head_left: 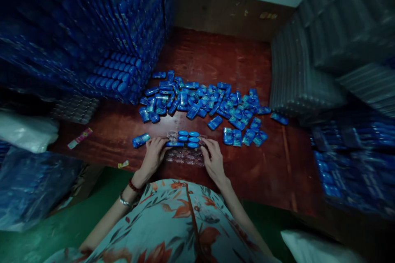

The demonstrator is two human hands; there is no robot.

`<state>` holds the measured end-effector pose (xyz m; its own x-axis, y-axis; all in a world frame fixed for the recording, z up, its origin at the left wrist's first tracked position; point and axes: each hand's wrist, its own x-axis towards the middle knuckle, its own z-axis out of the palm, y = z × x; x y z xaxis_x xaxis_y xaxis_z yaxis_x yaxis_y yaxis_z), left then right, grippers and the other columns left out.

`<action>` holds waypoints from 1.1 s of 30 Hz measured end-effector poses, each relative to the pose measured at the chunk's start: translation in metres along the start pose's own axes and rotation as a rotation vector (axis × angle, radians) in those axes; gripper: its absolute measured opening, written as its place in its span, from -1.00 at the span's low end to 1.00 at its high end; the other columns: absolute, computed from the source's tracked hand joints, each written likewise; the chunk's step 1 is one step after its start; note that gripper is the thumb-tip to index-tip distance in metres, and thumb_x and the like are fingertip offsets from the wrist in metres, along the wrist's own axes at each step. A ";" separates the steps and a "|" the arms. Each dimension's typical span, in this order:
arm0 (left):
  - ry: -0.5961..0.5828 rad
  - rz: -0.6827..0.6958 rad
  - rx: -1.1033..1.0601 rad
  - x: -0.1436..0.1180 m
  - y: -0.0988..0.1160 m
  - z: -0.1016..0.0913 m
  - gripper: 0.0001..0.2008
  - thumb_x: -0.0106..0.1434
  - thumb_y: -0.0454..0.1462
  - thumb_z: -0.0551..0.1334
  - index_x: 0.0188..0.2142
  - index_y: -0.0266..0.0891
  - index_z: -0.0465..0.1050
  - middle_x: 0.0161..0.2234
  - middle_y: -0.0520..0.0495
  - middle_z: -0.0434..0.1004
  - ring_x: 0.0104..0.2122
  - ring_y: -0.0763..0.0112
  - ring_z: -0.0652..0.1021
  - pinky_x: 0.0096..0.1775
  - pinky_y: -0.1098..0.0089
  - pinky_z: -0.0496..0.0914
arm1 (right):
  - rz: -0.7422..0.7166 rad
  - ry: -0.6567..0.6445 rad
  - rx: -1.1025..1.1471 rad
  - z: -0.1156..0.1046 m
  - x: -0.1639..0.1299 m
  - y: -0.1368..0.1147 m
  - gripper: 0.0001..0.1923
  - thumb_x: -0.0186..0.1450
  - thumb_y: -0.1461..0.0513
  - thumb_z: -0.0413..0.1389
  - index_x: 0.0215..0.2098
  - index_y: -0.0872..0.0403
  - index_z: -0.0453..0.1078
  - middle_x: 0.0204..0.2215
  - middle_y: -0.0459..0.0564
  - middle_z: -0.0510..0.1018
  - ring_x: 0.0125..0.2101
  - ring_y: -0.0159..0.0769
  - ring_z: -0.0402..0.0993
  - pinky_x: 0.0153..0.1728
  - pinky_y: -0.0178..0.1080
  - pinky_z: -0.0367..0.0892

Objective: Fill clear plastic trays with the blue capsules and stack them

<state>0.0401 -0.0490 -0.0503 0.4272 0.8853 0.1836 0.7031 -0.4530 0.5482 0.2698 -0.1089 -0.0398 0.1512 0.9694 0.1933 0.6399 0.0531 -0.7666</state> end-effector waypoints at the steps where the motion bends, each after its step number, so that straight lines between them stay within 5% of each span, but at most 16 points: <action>1: 0.019 0.005 -0.071 -0.001 -0.001 0.000 -0.82 0.32 -0.26 0.07 -0.11 -0.23 0.34 -0.19 -0.12 0.47 -0.19 0.28 0.44 -0.10 0.21 0.28 | -0.004 -0.009 -0.039 0.002 -0.005 0.004 -0.66 0.36 0.21 -0.07 0.08 0.00 0.30 -0.09 0.06 0.39 -0.06 -0.24 0.30 -0.02 -0.11 0.27; 5: 0.068 0.061 -0.216 -0.003 0.001 -0.003 -0.79 0.33 -0.30 0.05 -0.06 -0.24 0.31 -0.26 -0.09 0.43 -0.27 0.37 0.47 -0.23 0.38 0.38 | -0.090 -0.031 -0.164 0.009 -0.019 0.015 -0.70 0.34 0.25 -0.04 0.01 0.03 0.35 -0.08 0.08 0.41 -0.06 -0.18 0.26 -0.02 -0.04 0.27; 12: -0.015 0.309 0.053 0.004 0.014 -0.006 -0.64 0.32 -0.44 -0.06 0.06 -0.24 0.26 -0.24 -0.14 0.39 -0.28 0.38 0.44 -0.28 0.41 0.40 | -0.182 -0.068 -0.290 0.013 -0.020 0.021 -0.68 0.30 0.35 -0.06 -0.01 0.10 0.37 -0.06 0.10 0.42 -0.06 -0.16 0.20 -0.03 -0.05 0.25; 23: -0.425 0.506 0.448 0.040 0.053 -0.020 -0.77 0.21 -0.49 0.04 -0.19 -0.30 0.37 -0.24 -0.16 0.41 -0.28 0.25 0.42 -0.27 0.28 0.41 | -0.163 -0.106 -0.407 0.017 -0.021 0.020 -0.61 0.26 0.37 -0.05 0.03 0.08 0.36 -0.06 0.11 0.43 -0.06 -0.14 0.20 -0.09 -0.08 0.26; 30: -0.223 0.519 0.383 0.034 0.028 -0.013 -0.57 0.26 -0.46 0.01 0.11 -0.22 0.24 -0.07 -0.20 0.38 -0.18 0.24 0.41 -0.22 0.30 0.35 | -0.152 0.018 -0.226 0.012 -0.019 0.021 -0.66 0.31 0.35 -0.09 -0.02 0.05 0.38 -0.16 0.06 0.46 -0.10 -0.19 0.27 -0.07 -0.12 0.27; 33: -0.004 0.340 0.248 0.022 0.011 -0.013 -0.53 0.29 -0.41 0.00 0.18 -0.12 0.15 0.00 -0.20 0.33 -0.13 0.24 0.40 -0.19 0.30 0.34 | -0.117 0.064 -0.250 -0.004 -0.001 0.025 -0.61 0.30 0.39 -0.13 0.00 0.03 0.37 -0.18 0.05 0.46 -0.12 -0.22 0.30 -0.10 -0.15 0.29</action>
<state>0.0497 -0.0334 -0.0298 0.6605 0.6808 0.3167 0.6369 -0.7313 0.2439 0.2888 -0.1093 -0.0565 0.1071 0.9428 0.3158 0.8207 0.0954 -0.5634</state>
